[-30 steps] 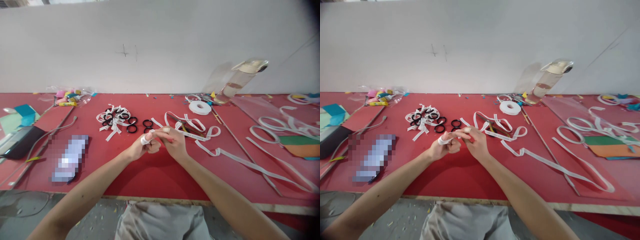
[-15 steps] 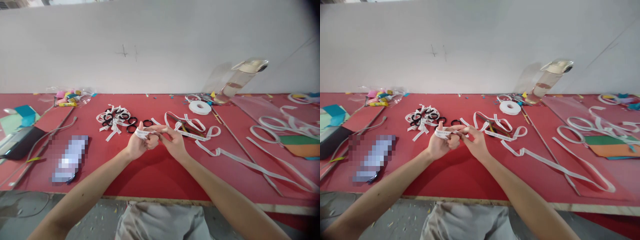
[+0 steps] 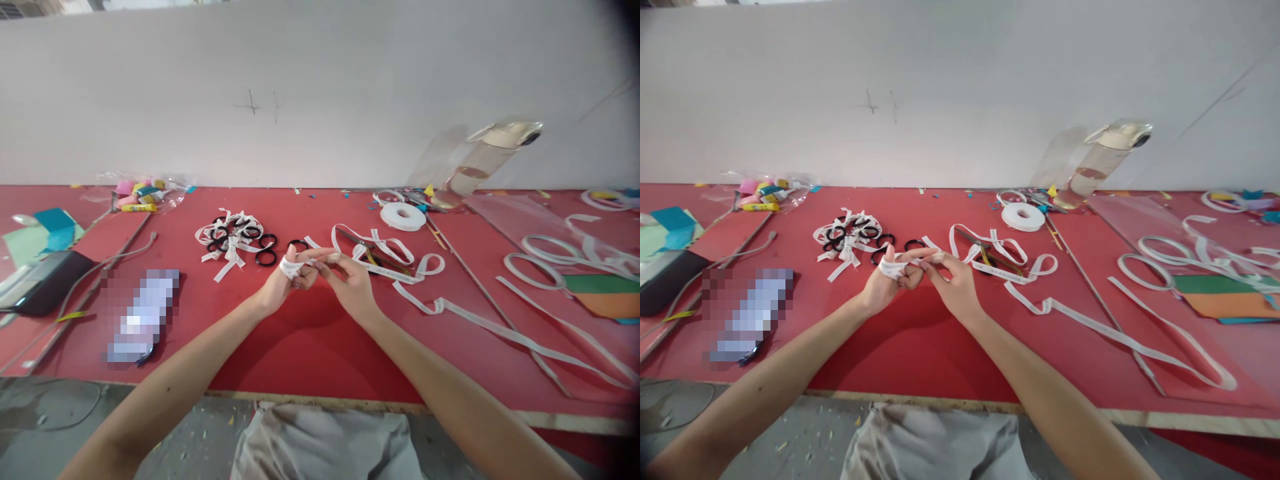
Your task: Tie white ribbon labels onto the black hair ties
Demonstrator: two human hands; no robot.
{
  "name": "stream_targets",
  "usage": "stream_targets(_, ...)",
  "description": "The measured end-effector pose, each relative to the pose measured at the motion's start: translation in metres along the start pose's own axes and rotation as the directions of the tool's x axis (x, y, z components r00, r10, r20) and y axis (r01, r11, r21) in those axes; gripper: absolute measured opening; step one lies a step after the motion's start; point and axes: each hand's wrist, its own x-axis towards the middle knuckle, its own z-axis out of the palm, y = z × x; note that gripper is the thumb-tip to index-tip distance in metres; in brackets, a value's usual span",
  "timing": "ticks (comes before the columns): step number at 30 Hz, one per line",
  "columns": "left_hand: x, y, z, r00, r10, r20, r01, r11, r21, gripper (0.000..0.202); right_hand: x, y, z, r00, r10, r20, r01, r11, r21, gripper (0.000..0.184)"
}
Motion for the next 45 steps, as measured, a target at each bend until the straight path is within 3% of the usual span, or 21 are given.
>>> stream_targets(4,-0.002,0.000,-0.002,0.998,0.040,0.056,-0.049,0.983,0.177,0.083,0.001,0.000,0.000,0.998,0.055,0.024,-0.055,0.998,0.000,0.017)
stream_targets(12,-0.002,-0.004,-0.003,0.994,0.035,0.101,-0.037,0.999,0.020,0.090,0.001,-0.001,0.000,0.998,0.030,0.050,-0.030,1.000,0.009,0.015)
stream_targets(16,0.001,-0.005,-0.005,0.997,0.020,0.070,-0.019,1.000,-0.007,0.093,0.002,-0.003,0.000,0.999,0.012,0.041,-0.013,1.000,0.018,0.013)
stream_targets(21,0.003,-0.001,-0.006,1.000,0.006,-0.005,-0.005,0.996,0.085,0.097,0.001,-0.008,-0.002,0.999,-0.004,0.051,0.006,0.999,-0.034,0.013)
stream_targets(26,0.003,0.000,-0.005,0.994,0.035,-0.105,-0.025,0.995,0.097,0.091,-0.006,-0.014,0.000,0.993,-0.116,0.027,0.118,0.986,-0.114,0.011)
stream_targets(32,-0.001,-0.002,0.003,0.987,0.042,-0.152,-0.044,0.999,-0.007,0.077,-0.014,-0.024,0.005,0.930,-0.367,0.034,0.366,0.909,-0.201,0.006)
stream_targets(39,0.000,-0.008,0.005,0.993,0.051,-0.104,-0.058,0.996,-0.070,0.071,-0.016,-0.026,0.010,0.865,-0.482,0.141,0.502,0.834,-0.229,0.019)
stream_targets(45,0.002,-0.010,0.005,0.993,0.032,-0.118,-0.045,0.993,-0.113,0.073,-0.017,-0.024,0.013,0.779,-0.585,0.225,0.627,0.714,-0.312,0.021)
